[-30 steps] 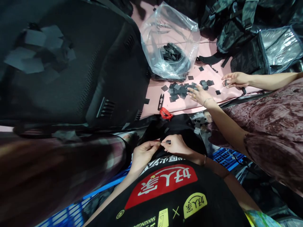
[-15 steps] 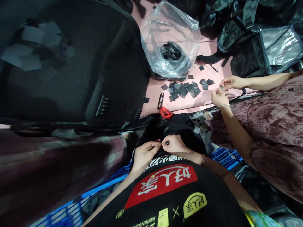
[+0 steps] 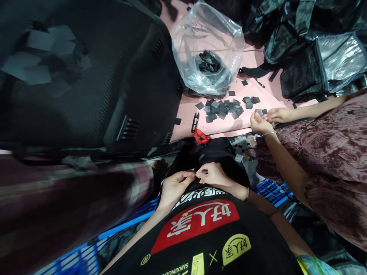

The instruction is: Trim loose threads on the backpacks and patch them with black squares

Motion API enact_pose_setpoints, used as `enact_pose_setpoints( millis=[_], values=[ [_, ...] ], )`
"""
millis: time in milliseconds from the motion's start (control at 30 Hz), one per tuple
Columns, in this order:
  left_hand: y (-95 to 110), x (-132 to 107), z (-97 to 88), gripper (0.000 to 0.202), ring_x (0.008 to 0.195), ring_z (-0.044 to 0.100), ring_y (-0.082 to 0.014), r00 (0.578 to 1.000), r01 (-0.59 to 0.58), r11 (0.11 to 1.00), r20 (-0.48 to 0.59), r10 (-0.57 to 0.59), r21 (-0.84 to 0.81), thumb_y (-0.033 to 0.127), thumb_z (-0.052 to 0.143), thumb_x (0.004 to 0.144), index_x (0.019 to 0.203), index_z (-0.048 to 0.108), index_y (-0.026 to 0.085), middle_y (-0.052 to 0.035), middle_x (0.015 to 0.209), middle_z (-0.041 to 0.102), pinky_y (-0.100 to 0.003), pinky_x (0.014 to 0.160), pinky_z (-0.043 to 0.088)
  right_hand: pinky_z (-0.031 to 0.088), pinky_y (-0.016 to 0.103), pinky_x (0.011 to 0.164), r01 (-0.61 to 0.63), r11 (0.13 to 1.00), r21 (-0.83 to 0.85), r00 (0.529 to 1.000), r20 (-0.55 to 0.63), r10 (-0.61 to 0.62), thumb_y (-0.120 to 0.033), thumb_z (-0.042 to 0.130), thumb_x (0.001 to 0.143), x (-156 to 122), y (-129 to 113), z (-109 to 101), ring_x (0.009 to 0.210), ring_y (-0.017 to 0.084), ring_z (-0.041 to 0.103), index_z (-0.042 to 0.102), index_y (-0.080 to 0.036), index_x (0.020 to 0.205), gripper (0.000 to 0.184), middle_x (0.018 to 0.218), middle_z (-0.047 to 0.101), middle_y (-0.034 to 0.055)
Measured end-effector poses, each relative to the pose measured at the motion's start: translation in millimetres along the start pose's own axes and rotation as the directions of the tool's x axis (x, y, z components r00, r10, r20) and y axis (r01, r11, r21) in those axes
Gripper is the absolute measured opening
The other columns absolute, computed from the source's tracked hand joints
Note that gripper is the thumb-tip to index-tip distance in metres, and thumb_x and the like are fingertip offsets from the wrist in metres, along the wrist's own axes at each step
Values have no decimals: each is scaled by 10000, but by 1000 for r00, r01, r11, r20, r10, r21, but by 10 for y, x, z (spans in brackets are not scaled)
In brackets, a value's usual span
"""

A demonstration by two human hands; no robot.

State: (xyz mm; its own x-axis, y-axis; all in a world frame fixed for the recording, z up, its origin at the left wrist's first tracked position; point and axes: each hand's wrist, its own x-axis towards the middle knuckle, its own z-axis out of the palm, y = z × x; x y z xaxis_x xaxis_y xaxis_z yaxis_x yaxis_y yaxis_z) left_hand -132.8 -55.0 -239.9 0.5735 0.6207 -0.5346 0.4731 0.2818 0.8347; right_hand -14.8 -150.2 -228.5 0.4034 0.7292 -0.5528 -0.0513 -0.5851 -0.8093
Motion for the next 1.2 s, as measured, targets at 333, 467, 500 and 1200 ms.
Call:
enact_pose_setpoints(
  millis=[333, 467, 500, 1200],
  values=[
    [-31, 4, 7, 156, 802, 654, -215, 1000, -13, 999, -5, 14, 29, 321, 642, 607, 642, 688, 175, -70, 824, 719, -317, 782, 499, 473, 163, 519, -2, 995, -104, 1000, 16, 4, -185, 551, 754, -20, -73, -44, 535, 113, 638, 674, -129, 770, 136, 536, 627, 8],
    [-50, 8, 15, 149, 808, 653, -213, 1000, -17, 1000, -6, 18, 26, 317, 642, 609, 634, 685, 177, -70, 826, 717, -312, 783, 499, 471, 169, 540, 13, 991, -135, 1000, 19, -10, -154, 541, 743, -6, -52, -41, 562, 122, 651, 673, -137, 748, 133, 562, 643, 10],
    [-52, 9, 16, 145, 808, 653, -213, 1000, -15, 1000, -4, 15, 25, 315, 641, 609, 632, 684, 178, -69, 825, 717, -311, 783, 499, 472, 171, 545, 19, 990, -143, 1000, 16, -17, -152, 539, 740, -2, -44, -39, 569, 124, 653, 674, -141, 745, 135, 567, 646, 9],
    [-4, -6, -69, 245, 709, 644, -197, 986, 95, 994, 140, -86, -59, 341, 739, 527, 691, 696, 165, -52, 749, 714, -289, 716, 508, 426, 207, 532, 86, 989, -123, 996, 30, -83, -217, 522, 762, -16, -7, -52, 522, 118, 610, 666, -197, 744, 147, 513, 609, -13]
  ],
)
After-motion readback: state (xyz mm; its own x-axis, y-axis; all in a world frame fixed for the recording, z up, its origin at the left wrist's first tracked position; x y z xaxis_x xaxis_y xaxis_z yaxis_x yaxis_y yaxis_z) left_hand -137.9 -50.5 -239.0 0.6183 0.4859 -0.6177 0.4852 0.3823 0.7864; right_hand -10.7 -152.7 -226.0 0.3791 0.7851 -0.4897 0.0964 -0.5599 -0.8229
